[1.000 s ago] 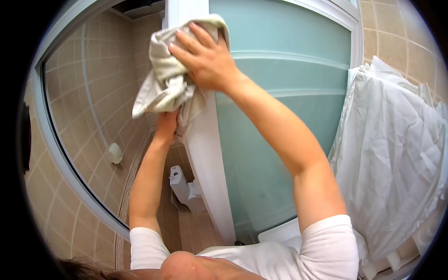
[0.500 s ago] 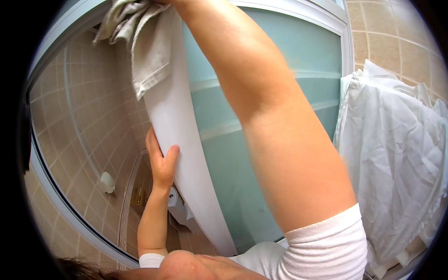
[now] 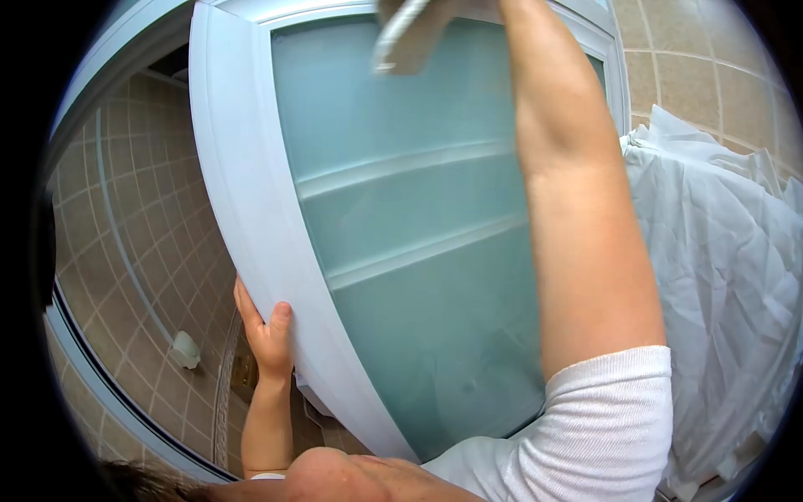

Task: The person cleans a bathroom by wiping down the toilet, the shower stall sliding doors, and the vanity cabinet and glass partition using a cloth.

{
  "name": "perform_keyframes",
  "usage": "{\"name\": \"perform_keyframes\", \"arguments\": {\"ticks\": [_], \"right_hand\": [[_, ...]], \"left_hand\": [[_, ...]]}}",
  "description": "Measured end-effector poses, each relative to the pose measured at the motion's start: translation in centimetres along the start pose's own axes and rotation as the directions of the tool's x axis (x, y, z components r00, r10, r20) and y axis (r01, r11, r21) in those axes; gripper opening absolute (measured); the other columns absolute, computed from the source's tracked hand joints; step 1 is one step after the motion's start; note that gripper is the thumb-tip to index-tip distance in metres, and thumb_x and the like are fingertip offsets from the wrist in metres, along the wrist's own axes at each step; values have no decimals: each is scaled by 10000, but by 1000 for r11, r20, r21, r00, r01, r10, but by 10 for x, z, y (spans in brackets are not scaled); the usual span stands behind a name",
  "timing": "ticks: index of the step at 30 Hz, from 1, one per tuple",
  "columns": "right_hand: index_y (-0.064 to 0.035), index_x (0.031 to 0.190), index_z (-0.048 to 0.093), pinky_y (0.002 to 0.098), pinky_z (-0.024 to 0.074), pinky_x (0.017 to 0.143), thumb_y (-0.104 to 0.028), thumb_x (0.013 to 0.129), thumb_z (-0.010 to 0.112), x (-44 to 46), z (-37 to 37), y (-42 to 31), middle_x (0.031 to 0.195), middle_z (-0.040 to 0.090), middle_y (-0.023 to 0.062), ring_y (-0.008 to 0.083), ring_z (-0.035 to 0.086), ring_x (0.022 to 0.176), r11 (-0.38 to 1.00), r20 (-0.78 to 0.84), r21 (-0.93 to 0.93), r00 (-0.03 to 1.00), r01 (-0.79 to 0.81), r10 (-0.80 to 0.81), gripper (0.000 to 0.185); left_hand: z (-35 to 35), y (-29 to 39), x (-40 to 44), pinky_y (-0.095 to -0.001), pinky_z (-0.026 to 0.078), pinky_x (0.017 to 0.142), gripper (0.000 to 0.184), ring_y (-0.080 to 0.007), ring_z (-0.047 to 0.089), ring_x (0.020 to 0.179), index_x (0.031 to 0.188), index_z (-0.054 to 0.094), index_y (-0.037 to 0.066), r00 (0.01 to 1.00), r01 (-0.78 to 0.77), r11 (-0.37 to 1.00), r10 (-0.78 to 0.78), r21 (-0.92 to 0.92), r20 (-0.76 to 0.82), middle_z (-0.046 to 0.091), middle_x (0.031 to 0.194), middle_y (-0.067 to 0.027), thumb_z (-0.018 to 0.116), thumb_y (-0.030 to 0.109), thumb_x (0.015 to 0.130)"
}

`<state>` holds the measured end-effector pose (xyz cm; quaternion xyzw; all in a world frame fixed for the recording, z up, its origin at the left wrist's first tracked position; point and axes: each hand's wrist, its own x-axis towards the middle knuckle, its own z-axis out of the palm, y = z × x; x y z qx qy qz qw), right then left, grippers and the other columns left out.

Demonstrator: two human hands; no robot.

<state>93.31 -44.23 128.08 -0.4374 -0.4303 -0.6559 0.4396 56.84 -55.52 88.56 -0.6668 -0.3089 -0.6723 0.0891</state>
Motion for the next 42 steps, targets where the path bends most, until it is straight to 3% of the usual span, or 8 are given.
{"name": "perform_keyframes", "arguments": {"ticks": [7,15,21,22,24,33,40,42], "right_hand": [[-149,1160,540,479,301,970,-330,798,499,-42,-18,-31,1256,484,102,299,412,1187,905,-25,256,933,-341,359,406],[-180,1314,467,541,197,1062,-464,772,544,-47,-158,-196,1361,396,116,297,271,1330,592,-193,783,980,189,-58,616],[-126,1213,536,525,351,971,-423,743,633,-109,-191,-231,1269,443,155,347,344,1241,468,-300,832,951,297,-70,564],[-116,1169,569,506,374,963,-380,756,640,-122,-191,-233,1262,457,145,348,366,1228,439,-324,844,945,308,-39,495],[-203,1152,572,550,377,892,-379,709,668,-143,-192,-237,1260,474,72,302,394,1213,487,-320,819,946,304,-54,486],[-363,1153,537,575,325,910,-459,544,765,-246,-208,-251,1386,394,-19,221,367,1274,352,-352,829,895,434,-275,657],[-275,1241,513,537,319,976,-325,591,790,-191,-172,-198,1402,375,49,295,306,1308,457,-195,853,966,252,-167,709],[-223,1245,513,515,286,1023,-257,610,767,-203,-168,-184,1407,363,77,319,293,1312,539,-120,827,987,157,-104,685]], "left_hand": [[3,1,0,-430,239,1048,760,-334,313,1252,1369,266,-63,1000,26,1000,-26,-4,9,297,1350,-228,552,415,853],[3,-3,1,-419,225,1059,743,-325,334,1247,1361,301,-46,999,36,998,-35,-46,9,349,1336,-216,550,440,856],[-12,-54,-22,-303,361,959,434,-204,461,1115,1313,401,7,969,232,969,-223,-84,102,464,1271,-119,495,216,945],[-15,-67,-28,-314,375,964,430,-211,473,1118,1319,389,10,926,372,729,-333,-575,177,468,1267,-125,451,238,960],[-1,-36,-18,-355,396,989,434,-236,493,1131,1335,360,19,957,244,666,-282,-705,65,467,1279,-129,340,275,986],[-6,-41,-23,-377,370,1021,415,-253,473,1173,1302,412,22,961,96,796,-229,-597,-152,466,1302,-137,390,243,951],[-19,-49,-10,-364,396,975,486,-302,463,1195,1344,359,15,904,294,114,-355,-949,237,456,1327,-171,354,136,874],[-17,-37,-8,-320,428,929,481,-205,539,1090,1345,339,10,840,465,326,-455,-823,295,512,1257,-141,393,171,895]]}}
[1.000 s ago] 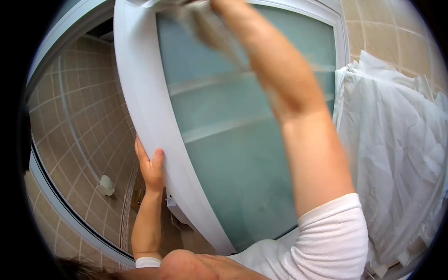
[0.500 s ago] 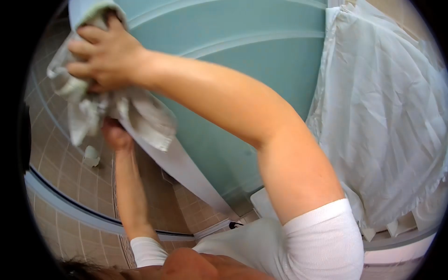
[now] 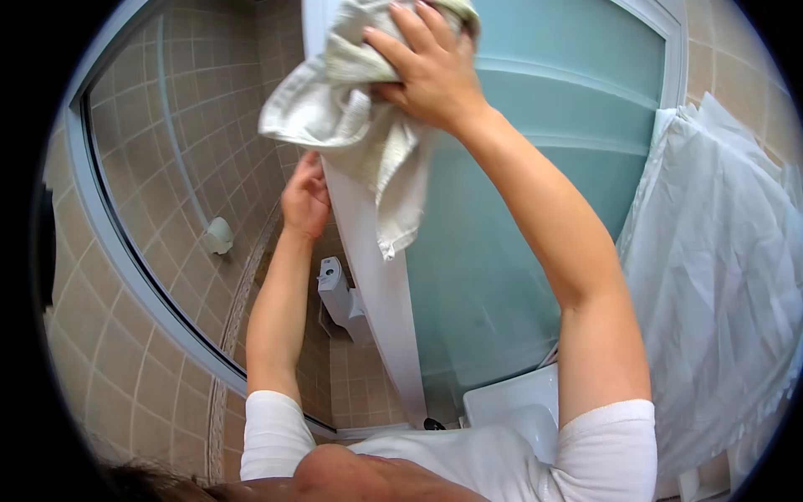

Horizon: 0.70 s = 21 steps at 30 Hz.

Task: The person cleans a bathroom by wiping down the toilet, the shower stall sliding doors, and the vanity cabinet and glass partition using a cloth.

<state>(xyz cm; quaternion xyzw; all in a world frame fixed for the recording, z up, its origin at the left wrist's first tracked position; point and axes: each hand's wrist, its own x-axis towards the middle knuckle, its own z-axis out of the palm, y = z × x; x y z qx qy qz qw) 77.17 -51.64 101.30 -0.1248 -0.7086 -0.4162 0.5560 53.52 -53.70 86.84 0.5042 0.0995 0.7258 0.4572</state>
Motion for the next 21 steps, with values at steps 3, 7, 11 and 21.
{"name": "perform_keyframes", "arguments": {"ticks": [3,7,11,21], "right_hand": [[-265,1248,513,553,256,1008,-327,585,782,-33,-3,-2,1412,351,42,273,260,1325,998,31,-53,998,-45,47,718],[-266,1253,515,543,191,1044,-305,575,786,-49,-5,-5,1424,338,31,259,246,1332,995,28,-59,996,-84,86,731],[-266,1256,521,539,161,1057,-278,540,789,-48,-3,1,1429,334,25,251,239,1338,997,9,-58,998,-56,56,764],[-238,1270,504,503,219,1066,-216,580,769,-47,-13,-3,1440,325,46,271,245,1339,993,77,-109,995,-50,59,739]], "left_hand": [[-13,0,-1,-309,437,909,559,-138,560,1043,1410,270,62,969,216,963,-231,163,84,538,1228,-74,463,253,922],[-21,0,-16,-327,399,963,620,-169,476,1157,1415,262,75,915,332,861,-393,386,90,458,1318,-82,524,333,916],[-32,-14,-13,-333,390,954,700,-192,451,1176,1401,281,56,933,233,878,-323,418,159,439,1327,-80,578,410,876],[-42,-4,-11,-244,368,696,607,-89,405,777,1247,434,-8,957,86,800,-232,594,174,500,942,-5,557,451,869]]}}
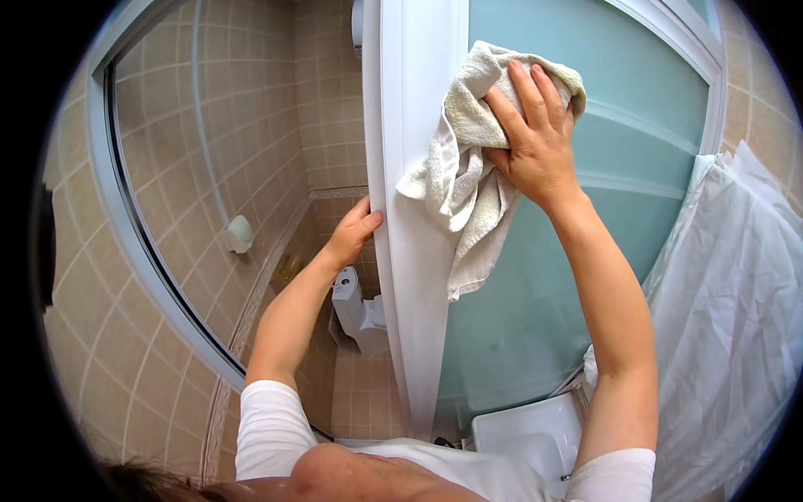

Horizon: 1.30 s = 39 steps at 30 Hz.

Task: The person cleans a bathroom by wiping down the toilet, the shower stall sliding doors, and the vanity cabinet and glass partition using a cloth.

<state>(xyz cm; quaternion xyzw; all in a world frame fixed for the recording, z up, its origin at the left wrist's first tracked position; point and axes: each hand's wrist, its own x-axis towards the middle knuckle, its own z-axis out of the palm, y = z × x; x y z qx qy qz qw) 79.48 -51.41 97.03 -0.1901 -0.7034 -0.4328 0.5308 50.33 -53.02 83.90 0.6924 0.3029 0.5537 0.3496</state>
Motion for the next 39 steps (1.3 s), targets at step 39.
{"name": "perform_keyframes", "arguments": {"ticks": [39], "right_hand": [[-143,1310,478,436,192,1111,-81,733,633,-5,2,0,1454,308,100,305,232,1357,998,12,-68,1000,14,-14,600]], "left_hand": [[-220,38,-132,-320,361,978,544,-213,494,1124,1303,392,-22,839,-141,982,184,122,-511,501,1252,-135,524,325,905]]}}
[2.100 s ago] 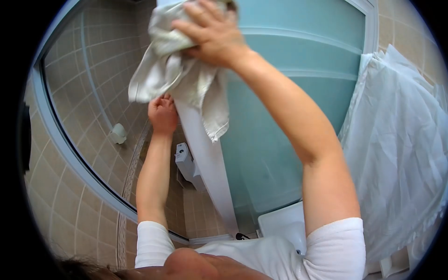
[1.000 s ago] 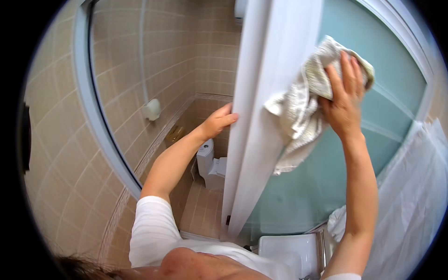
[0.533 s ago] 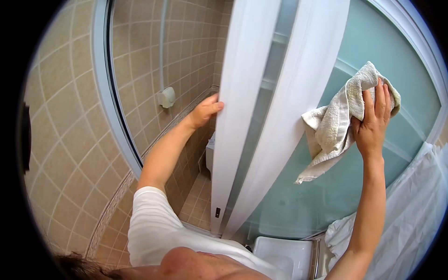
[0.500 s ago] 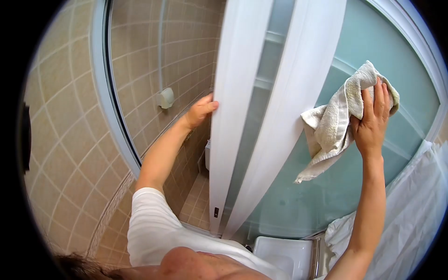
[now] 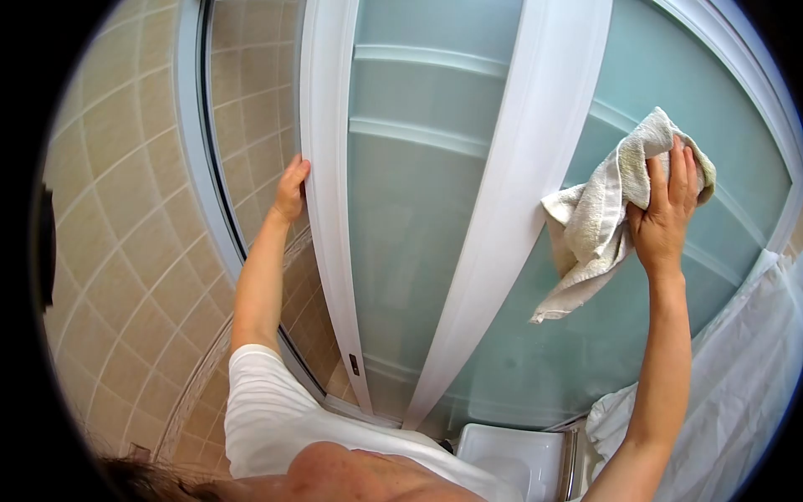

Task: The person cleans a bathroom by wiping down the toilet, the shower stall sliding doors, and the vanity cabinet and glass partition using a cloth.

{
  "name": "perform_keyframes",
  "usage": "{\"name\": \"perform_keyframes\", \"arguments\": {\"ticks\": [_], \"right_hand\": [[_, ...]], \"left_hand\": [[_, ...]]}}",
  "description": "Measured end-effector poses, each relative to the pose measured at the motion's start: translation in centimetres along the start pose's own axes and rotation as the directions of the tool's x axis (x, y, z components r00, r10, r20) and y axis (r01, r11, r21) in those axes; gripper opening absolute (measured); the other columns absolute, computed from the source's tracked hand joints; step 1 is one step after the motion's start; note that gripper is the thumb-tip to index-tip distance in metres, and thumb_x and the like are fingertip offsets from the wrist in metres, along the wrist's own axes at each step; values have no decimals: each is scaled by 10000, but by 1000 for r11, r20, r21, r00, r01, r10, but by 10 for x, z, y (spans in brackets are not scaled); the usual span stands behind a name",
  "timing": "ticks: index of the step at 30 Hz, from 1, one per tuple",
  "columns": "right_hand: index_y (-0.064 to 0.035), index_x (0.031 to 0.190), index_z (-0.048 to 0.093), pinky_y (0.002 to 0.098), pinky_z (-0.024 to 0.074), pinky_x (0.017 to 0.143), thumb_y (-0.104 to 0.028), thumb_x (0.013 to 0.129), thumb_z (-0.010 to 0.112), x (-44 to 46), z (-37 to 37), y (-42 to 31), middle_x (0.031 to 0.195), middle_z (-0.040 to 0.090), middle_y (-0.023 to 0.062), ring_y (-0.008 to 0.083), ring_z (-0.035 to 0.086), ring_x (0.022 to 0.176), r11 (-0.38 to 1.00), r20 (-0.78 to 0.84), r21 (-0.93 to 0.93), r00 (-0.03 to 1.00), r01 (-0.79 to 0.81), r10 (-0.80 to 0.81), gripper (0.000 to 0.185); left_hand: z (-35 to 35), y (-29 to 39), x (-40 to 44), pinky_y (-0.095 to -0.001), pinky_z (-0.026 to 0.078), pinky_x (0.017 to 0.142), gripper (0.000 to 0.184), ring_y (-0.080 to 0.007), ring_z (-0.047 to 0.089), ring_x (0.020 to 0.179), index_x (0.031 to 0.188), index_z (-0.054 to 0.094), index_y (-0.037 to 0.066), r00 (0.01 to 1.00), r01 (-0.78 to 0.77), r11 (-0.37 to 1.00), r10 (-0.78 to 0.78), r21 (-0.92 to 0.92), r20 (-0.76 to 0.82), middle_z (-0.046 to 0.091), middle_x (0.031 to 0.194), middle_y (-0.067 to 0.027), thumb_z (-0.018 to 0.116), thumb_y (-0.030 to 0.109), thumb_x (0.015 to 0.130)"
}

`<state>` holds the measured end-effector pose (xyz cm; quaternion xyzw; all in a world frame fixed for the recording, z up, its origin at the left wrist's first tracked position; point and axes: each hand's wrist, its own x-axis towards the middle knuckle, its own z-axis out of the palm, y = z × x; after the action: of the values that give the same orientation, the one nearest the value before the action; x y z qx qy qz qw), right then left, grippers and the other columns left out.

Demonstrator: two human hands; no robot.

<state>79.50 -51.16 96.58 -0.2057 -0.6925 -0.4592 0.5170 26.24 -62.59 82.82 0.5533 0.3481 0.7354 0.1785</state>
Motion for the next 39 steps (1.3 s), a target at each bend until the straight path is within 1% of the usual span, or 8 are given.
{"name": "perform_keyframes", "arguments": {"ticks": [1,3,6,8,11,33,35,39], "right_hand": [[-143,1310,478,436,192,1111,-81,733,633,0,1,0,1454,308,100,305,232,1357,1000,-3,13,1000,3,-3,600],[-137,1308,480,441,191,1109,-112,771,621,-2,4,2,1450,316,104,311,250,1350,1000,-42,-20,999,20,-21,556],[-122,1298,485,443,194,1106,-150,820,596,-2,5,3,1447,319,113,322,258,1346,999,-77,-20,996,43,-44,492],[-114,1301,476,444,200,1104,-155,826,598,-3,7,4,1443,322,115,324,258,1345,999,-72,-23,997,35,-37,491],[-121,1318,456,444,197,1104,-164,840,594,-4,8,8,1447,313,116,321,250,1350,998,-60,-16,997,55,-56,499],[-152,1369,391,455,185,1108,-242,879,569,-8,7,13,1456,291,124,318,232,1363,993,-27,-67,995,93,-95,530],[-153,1372,389,455,185,1107,-243,880,565,-7,6,14,1456,291,124,317,234,1362,993,-14,-74,996,90,-91,530],[-128,1382,367,447,180,1108,-216,866,578,-5,5,12,1460,280,137,327,231,1361,992,0,-73,995,99,-100,564]], "left_hand": [[-3,-1,-3,-320,361,978,544,-213,494,1124,1303,392,-22,1000,1,1000,-1,7,-12,501,1252,-135,524,325,905],[7,3,-9,-340,350,991,551,-281,461,1173,1320,369,-2,797,10,802,354,597,-489,439,1305,-186,544,279,880],[47,28,-33,-509,163,1084,645,-309,253,1336,1377,310,48,653,-207,-15,743,978,149,293,1418,-179,571,272,832],[69,25,-36,-475,89,1115,651,-304,201,1369,1405,259,25,839,-256,-139,460,957,291,228,1471,-159,499,346,892],[32,5,-16,-485,69,1117,725,-286,174,1385,1425,219,33,768,-311,-295,482,903,422,202,1492,-133,383,513,907],[-96,22,-2,-502,113,1112,805,-257,204,1381,1419,235,42,793,-225,-425,443,877,418,209,1498,-114,350,609,859],[-100,22,-2,-479,110,1126,831,-192,173,1390,1423,240,95,831,-207,-373,421,904,364,188,1508,-56,557,529,789],[-108,34,-5,-447,116,1131,816,-172,162,1394,1423,244,97,919,-96,-428,309,899,245,181,1512,-45,565,511,798]]}}
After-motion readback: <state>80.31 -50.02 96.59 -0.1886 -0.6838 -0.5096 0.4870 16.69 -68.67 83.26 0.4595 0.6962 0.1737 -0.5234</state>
